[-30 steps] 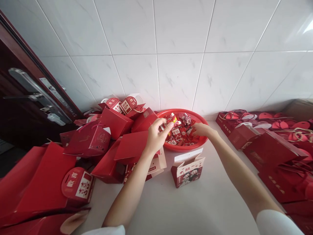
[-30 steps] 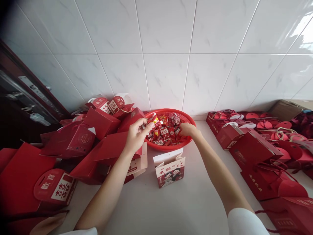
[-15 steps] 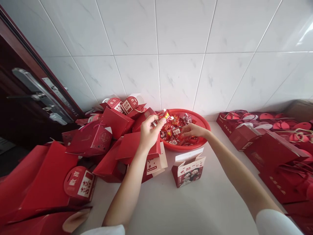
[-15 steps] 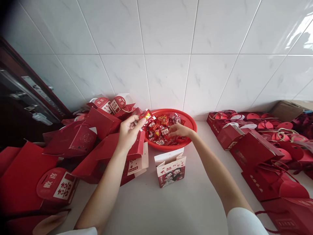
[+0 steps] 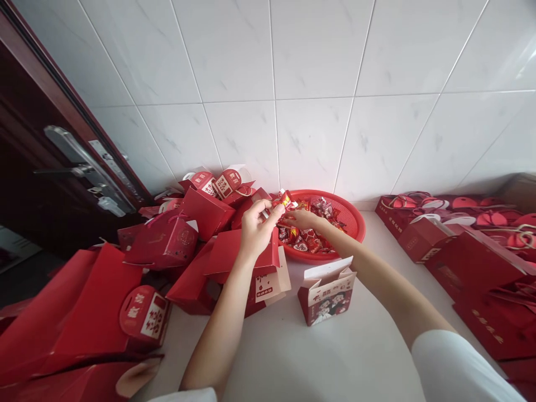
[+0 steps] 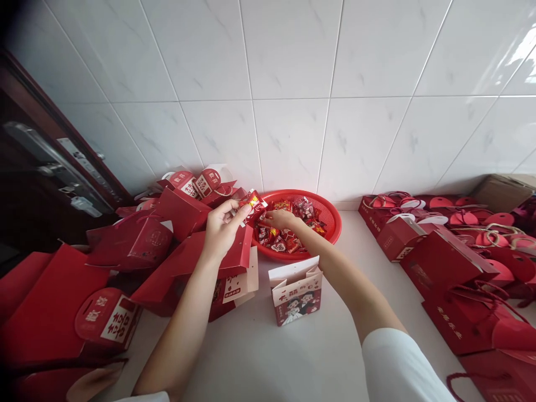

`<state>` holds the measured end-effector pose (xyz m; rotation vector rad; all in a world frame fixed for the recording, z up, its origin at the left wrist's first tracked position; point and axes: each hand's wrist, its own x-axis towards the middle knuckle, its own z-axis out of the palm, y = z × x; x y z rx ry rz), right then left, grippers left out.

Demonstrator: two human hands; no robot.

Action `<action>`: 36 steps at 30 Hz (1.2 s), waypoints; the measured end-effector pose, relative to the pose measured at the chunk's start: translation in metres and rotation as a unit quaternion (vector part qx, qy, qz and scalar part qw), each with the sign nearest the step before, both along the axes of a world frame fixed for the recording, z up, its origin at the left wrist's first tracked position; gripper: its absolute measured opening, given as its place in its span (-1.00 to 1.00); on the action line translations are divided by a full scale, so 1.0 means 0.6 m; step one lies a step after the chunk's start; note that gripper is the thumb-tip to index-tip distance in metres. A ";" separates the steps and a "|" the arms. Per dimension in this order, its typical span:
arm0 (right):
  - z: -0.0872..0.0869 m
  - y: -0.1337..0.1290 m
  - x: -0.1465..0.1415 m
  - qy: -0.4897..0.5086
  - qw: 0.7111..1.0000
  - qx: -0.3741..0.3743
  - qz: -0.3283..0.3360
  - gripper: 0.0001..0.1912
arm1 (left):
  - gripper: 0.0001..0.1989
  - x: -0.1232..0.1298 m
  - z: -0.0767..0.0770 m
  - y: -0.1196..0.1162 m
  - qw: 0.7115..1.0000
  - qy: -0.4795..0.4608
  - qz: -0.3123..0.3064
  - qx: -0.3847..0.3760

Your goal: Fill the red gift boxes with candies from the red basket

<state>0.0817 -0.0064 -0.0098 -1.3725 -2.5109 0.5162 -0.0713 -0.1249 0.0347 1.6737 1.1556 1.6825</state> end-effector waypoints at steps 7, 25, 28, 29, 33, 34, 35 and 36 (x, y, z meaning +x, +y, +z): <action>-0.019 -0.001 -0.007 0.064 0.997 0.001 -0.046 -0.91 | -0.65 0.000 -0.001 0.000 1.000 0.005 -0.001 0.004; 0.006 -0.008 0.079 0.473 0.870 -0.122 -0.073 -0.69 | -0.63 -0.005 0.003 -0.003 1.000 0.002 -0.002 0.002; 0.006 -0.016 0.109 0.503 0.847 -0.142 -0.099 -0.67 | -0.64 -0.004 0.002 -0.001 1.000 0.001 -0.005 0.004; 0.006 -0.019 0.117 0.508 0.841 -0.148 -0.107 -0.69 | -0.65 -0.004 0.001 -0.001 1.000 0.002 -0.007 0.004; 0.002 -0.033 0.137 0.514 0.829 -0.176 -0.133 -0.80 | -0.66 -0.001 -0.002 0.001 1.000 0.011 -0.014 -0.003; 0.001 -0.036 0.140 0.512 0.828 -0.181 -0.138 -0.82 | -0.66 -0.001 -0.003 0.001 1.000 0.013 -0.016 -0.002; 0.000 -0.040 0.141 0.510 0.828 -0.184 -0.142 -0.83 | -0.66 0.000 -0.003 0.002 1.000 0.016 -0.017 0.000; 0.000 -0.042 0.142 0.506 0.829 -0.186 -0.145 -0.84 | -0.65 0.000 -0.004 0.002 1.000 0.018 -0.018 0.002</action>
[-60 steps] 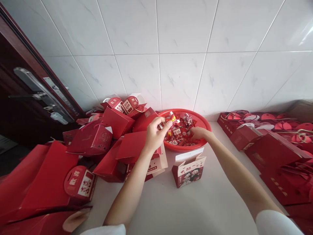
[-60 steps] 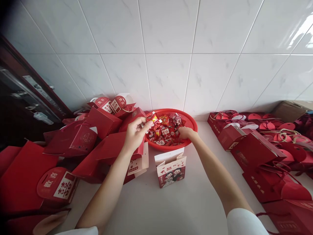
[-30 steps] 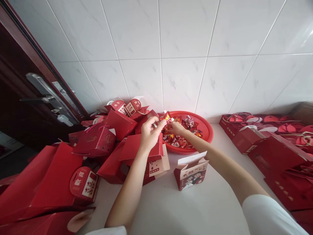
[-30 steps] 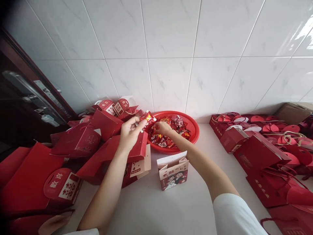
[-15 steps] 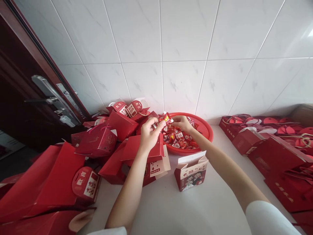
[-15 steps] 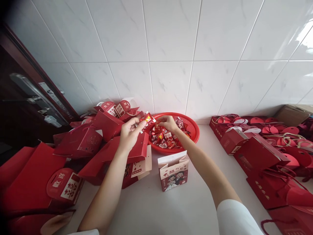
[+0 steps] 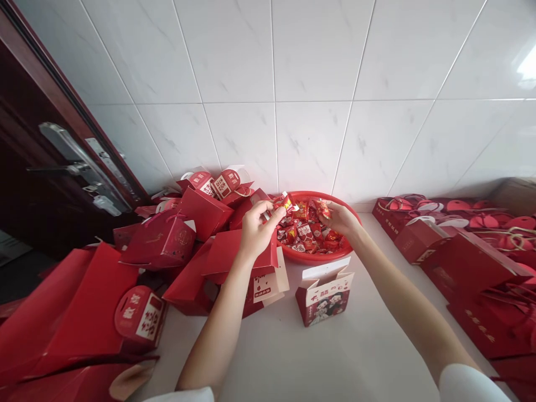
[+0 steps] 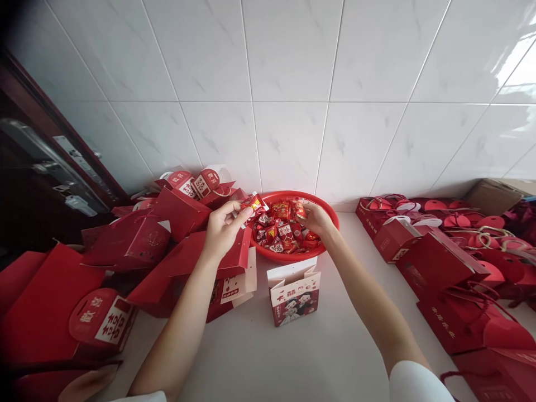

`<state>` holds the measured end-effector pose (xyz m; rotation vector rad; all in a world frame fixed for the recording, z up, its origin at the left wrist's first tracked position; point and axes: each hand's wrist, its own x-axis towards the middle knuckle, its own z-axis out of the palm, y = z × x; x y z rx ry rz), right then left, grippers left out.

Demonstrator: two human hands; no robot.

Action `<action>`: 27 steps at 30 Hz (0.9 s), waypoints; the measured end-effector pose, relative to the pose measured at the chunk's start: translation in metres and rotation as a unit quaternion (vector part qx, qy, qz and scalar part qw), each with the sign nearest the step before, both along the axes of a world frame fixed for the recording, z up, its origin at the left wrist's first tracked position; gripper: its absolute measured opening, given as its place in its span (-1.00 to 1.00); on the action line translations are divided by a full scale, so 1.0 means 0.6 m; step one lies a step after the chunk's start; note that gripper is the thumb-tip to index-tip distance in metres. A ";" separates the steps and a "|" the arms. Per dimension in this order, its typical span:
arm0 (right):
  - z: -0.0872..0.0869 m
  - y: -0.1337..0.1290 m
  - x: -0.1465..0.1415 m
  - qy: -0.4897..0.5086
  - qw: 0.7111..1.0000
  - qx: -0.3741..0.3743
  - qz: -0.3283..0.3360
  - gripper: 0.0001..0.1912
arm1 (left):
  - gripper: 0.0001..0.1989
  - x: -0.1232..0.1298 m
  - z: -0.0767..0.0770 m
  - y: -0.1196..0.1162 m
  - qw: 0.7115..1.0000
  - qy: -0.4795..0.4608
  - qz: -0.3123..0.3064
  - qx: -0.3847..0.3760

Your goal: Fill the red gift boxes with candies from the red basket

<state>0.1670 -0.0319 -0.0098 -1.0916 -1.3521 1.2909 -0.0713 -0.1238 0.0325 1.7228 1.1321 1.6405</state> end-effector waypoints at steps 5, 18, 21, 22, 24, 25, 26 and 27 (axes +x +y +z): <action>0.004 -0.008 -0.001 -0.048 0.998 -0.014 0.024 -0.81 | -0.63 0.000 0.003 -0.002 1.000 -0.002 -0.006 -0.010; -0.030 -0.017 -0.053 -0.460 0.885 0.004 0.075 -0.59 | -0.69 0.002 0.005 -0.007 0.999 0.002 -0.034 -0.004; -0.035 -0.018 -0.068 -0.498 0.864 0.009 0.075 -0.69 | -0.67 0.003 0.006 -0.008 0.999 0.006 -0.038 -0.007; -0.035 -0.018 -0.070 -0.501 0.862 0.013 0.076 -0.72 | -0.67 0.003 0.006 -0.009 0.999 0.008 -0.038 -0.006; -0.031 -0.021 -0.069 -0.492 0.867 0.023 0.081 -0.74 | -0.66 0.004 0.007 -0.010 0.999 0.008 -0.042 -0.006; -0.026 -0.023 -0.066 -0.478 0.874 0.030 0.085 -0.74 | -0.65 0.004 0.008 -0.011 0.999 0.007 -0.046 -0.005; -0.020 -0.025 -0.061 -0.458 0.884 0.039 0.088 -0.73 | -0.64 0.004 0.009 -0.012 0.999 0.004 -0.051 -0.005; -0.011 -0.029 -0.055 -0.432 0.896 0.049 0.091 -0.72 | -0.63 0.004 0.010 -0.013 0.998 0.003 -0.056 -0.005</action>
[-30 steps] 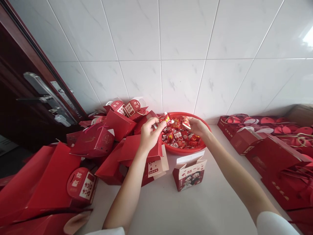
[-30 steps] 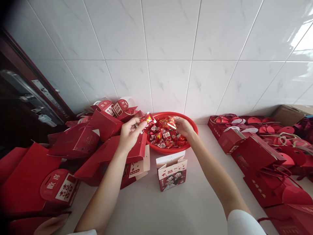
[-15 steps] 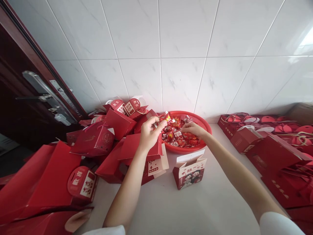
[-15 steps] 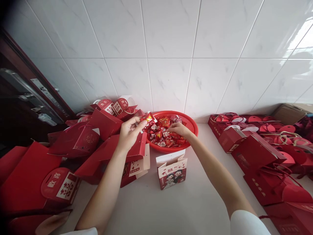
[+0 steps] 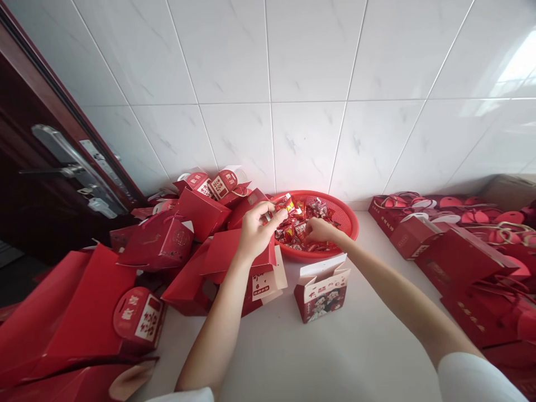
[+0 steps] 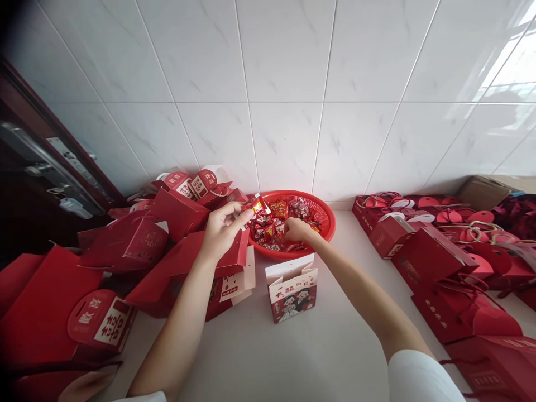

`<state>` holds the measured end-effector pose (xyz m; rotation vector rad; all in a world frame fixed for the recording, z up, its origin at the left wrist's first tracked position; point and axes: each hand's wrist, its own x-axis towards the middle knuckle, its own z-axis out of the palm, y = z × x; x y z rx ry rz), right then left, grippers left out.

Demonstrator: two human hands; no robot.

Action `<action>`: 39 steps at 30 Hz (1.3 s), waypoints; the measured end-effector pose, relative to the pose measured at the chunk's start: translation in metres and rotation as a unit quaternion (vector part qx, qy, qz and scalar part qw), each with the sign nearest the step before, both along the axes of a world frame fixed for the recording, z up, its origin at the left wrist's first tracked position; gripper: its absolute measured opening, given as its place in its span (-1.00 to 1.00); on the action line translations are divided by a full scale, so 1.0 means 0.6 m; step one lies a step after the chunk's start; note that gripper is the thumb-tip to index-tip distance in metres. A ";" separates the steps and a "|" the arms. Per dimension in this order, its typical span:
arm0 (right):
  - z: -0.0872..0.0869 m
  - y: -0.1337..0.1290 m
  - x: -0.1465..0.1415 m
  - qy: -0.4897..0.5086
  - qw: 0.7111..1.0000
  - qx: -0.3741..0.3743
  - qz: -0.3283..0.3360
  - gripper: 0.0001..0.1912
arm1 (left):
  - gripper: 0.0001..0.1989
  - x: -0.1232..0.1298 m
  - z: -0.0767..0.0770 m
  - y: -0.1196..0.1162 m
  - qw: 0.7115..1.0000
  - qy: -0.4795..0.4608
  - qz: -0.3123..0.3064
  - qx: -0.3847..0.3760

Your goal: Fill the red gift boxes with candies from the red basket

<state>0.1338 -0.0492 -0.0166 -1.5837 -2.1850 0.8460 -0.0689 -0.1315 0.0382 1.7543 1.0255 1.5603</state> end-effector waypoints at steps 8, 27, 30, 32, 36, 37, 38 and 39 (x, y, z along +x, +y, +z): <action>0.085 -0.073 0.069 0.439 0.898 -0.010 0.029 -0.55 | -0.67 0.010 -0.001 -0.006 0.999 0.026 -0.029 -0.002; 0.131 -0.214 0.087 0.454 0.890 0.014 0.047 -0.69 | -0.84 0.033 0.014 -0.056 0.979 0.172 -0.099 0.035; 0.141 -0.227 0.108 0.386 0.920 0.013 0.071 -0.73 | -0.86 0.010 0.023 -0.059 0.967 0.236 -0.074 0.058; 0.145 -0.233 0.116 0.319 0.944 -0.005 0.086 -0.73 | -0.76 -0.002 0.028 -0.062 0.953 0.289 -0.071 0.058; 0.142 -0.234 0.114 0.214 0.972 -0.001 0.098 -0.73 | -0.73 0.001 0.029 -0.076 0.913 0.399 -0.086 0.003; 0.140 -0.233 0.111 0.197 0.975 0.007 0.101 -0.74 | -0.76 0.007 0.027 -0.079 0.903 0.419 -0.092 -0.013; 0.137 -0.232 0.108 0.181 0.978 0.013 0.100 -0.75 | -0.78 0.012 0.026 -0.081 0.894 0.435 -0.102 -0.027; 0.134 -0.230 0.105 0.167 0.981 0.018 0.095 -0.76 | -0.76 0.018 0.024 -0.082 0.886 0.448 -0.112 -0.040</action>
